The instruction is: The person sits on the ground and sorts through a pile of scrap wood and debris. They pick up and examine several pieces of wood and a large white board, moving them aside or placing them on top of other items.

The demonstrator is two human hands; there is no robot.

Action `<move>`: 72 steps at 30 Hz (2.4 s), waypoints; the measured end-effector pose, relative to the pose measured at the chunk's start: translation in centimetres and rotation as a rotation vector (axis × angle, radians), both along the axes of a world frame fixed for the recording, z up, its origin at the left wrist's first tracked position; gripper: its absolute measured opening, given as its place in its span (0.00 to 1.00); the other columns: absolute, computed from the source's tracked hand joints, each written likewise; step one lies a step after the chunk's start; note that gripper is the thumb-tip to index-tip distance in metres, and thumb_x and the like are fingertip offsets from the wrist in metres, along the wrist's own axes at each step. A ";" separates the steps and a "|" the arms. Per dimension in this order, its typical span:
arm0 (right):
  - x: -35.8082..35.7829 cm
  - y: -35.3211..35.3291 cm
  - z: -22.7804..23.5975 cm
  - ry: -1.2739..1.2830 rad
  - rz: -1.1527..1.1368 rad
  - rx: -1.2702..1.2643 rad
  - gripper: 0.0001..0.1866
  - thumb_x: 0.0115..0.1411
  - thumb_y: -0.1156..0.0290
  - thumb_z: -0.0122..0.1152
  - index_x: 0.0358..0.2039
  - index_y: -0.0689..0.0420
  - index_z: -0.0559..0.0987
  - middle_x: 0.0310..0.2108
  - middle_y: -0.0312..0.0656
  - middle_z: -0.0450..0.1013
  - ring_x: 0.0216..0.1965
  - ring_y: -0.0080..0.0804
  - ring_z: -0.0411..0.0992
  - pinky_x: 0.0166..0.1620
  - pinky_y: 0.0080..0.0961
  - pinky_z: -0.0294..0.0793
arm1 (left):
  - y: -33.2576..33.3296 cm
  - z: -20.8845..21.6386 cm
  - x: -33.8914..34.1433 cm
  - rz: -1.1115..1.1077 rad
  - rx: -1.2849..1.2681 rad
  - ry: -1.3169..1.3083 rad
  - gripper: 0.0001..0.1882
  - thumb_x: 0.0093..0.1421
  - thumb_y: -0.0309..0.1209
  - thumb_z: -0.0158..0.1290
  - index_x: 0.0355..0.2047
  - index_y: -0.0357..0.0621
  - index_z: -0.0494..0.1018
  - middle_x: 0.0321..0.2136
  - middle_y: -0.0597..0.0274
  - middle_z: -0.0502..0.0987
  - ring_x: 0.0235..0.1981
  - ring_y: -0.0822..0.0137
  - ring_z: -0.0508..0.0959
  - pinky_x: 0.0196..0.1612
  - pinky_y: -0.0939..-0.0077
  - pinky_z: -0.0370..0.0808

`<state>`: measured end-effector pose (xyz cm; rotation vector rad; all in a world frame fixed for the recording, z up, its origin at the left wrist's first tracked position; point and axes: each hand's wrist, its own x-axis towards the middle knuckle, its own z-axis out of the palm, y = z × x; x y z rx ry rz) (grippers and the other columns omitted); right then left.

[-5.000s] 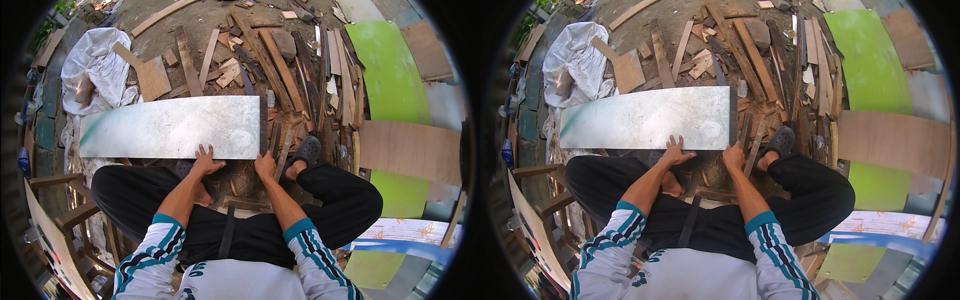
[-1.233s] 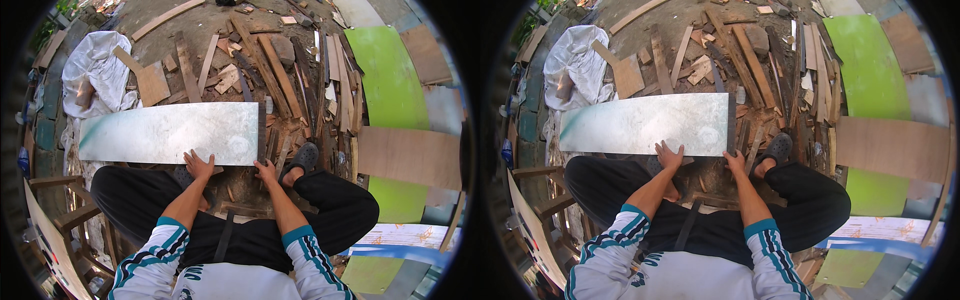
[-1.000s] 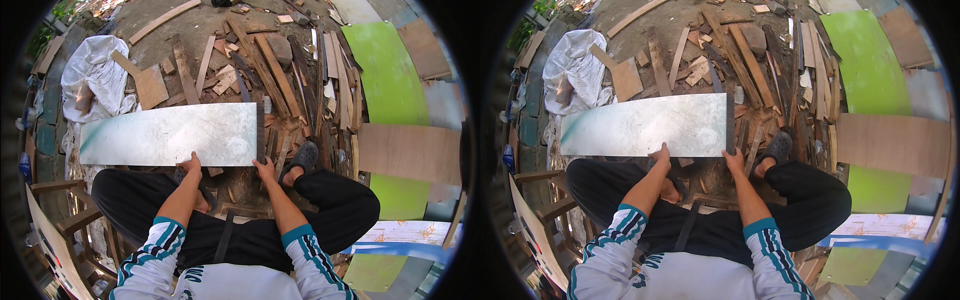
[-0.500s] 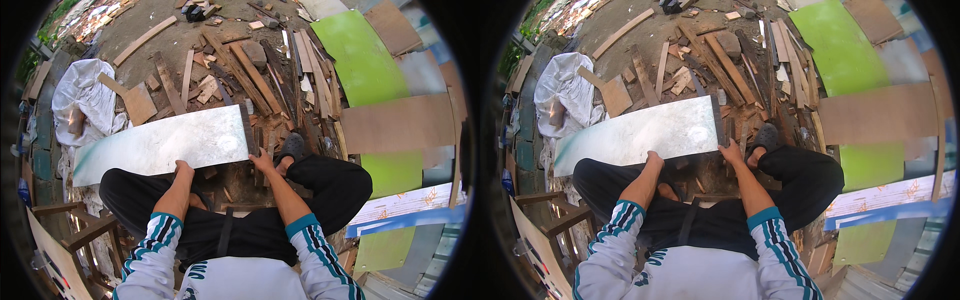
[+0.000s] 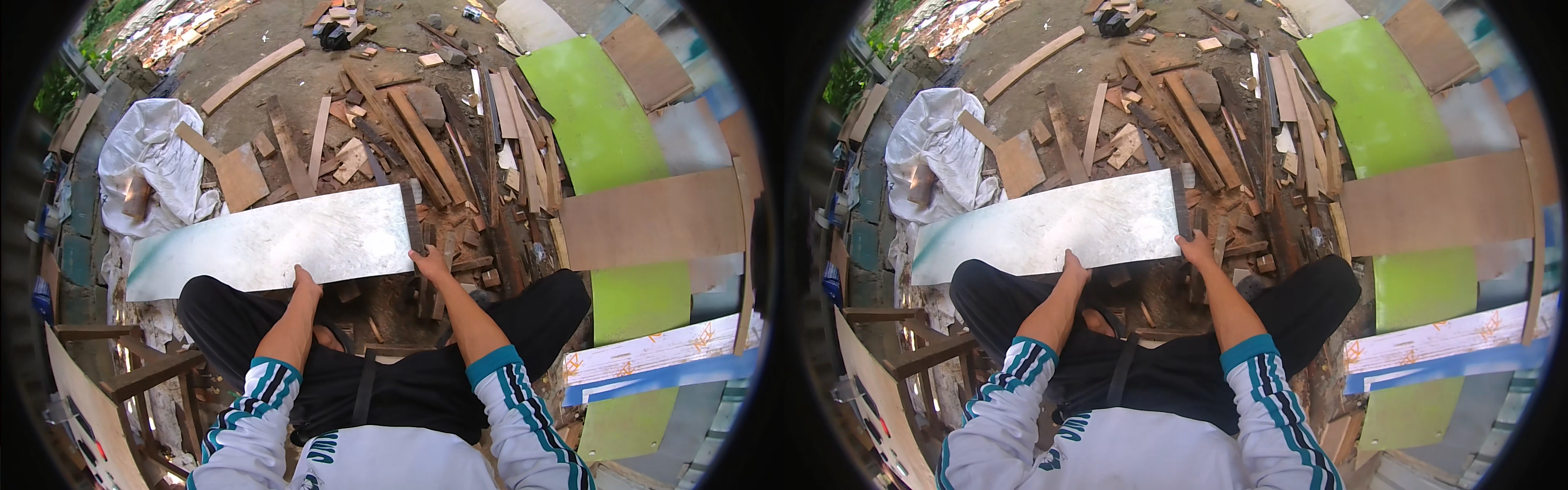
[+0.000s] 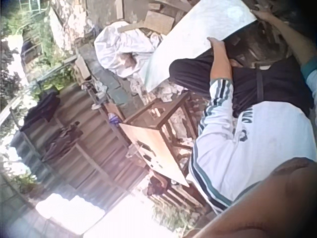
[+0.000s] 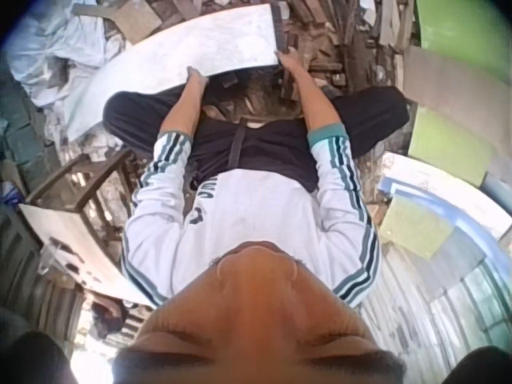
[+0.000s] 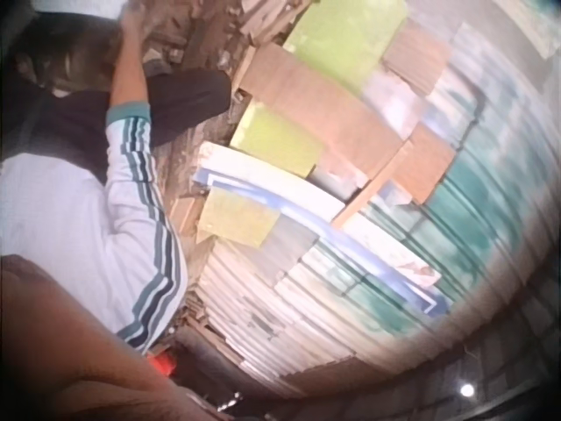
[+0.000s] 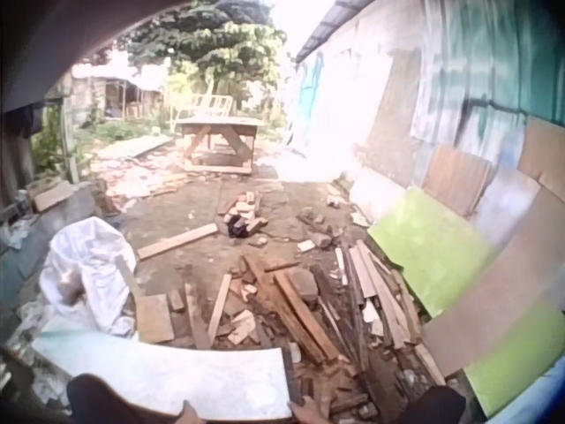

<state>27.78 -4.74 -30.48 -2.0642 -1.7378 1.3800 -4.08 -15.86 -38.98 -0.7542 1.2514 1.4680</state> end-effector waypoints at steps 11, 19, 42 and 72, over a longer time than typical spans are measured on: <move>-0.8 -0.2 -4.4 0.074 -0.181 -0.091 0.44 0.58 0.39 0.62 0.61 0.64 0.69 0.55 0.59 0.72 0.57 0.52 0.71 0.59 0.39 0.69 | -0.2 2.0 6.0 -0.422 -0.835 0.527 0.46 0.59 0.59 0.54 0.63 0.30 0.62 0.63 0.41 0.62 0.62 0.46 0.66 0.63 0.55 0.66; -0.6 -1.6 -3.3 0.029 -0.311 -0.032 0.41 0.63 0.38 0.54 0.60 0.63 0.71 0.51 0.56 0.75 0.55 0.53 0.73 0.57 0.41 0.69 | 0.5 2.7 8.3 -0.819 -0.858 0.777 0.47 0.60 0.54 0.54 0.68 0.32 0.53 0.65 0.39 0.50 0.65 0.43 0.58 0.65 0.55 0.61; 7.6 -16.1 14.9 -0.070 -0.350 -0.472 0.30 0.63 0.51 0.59 0.53 0.65 0.77 0.50 0.56 0.76 0.55 0.48 0.74 0.56 0.35 0.71 | -8.6 23.8 23.1 -1.710 -0.191 0.983 0.33 0.62 0.55 0.52 0.51 0.34 0.75 0.46 0.42 0.78 0.51 0.44 0.75 0.57 0.51 0.66; 6.0 -5.7 -8.8 -0.434 -0.020 -0.237 0.73 0.43 0.45 0.78 0.72 0.57 0.33 0.58 0.63 0.60 0.60 0.57 0.60 0.58 0.48 0.66 | -12.7 14.3 28.1 -1.533 -0.152 1.794 0.15 0.54 0.39 0.56 0.38 0.47 0.81 0.28 0.63 0.81 0.36 0.59 0.78 0.51 0.57 0.64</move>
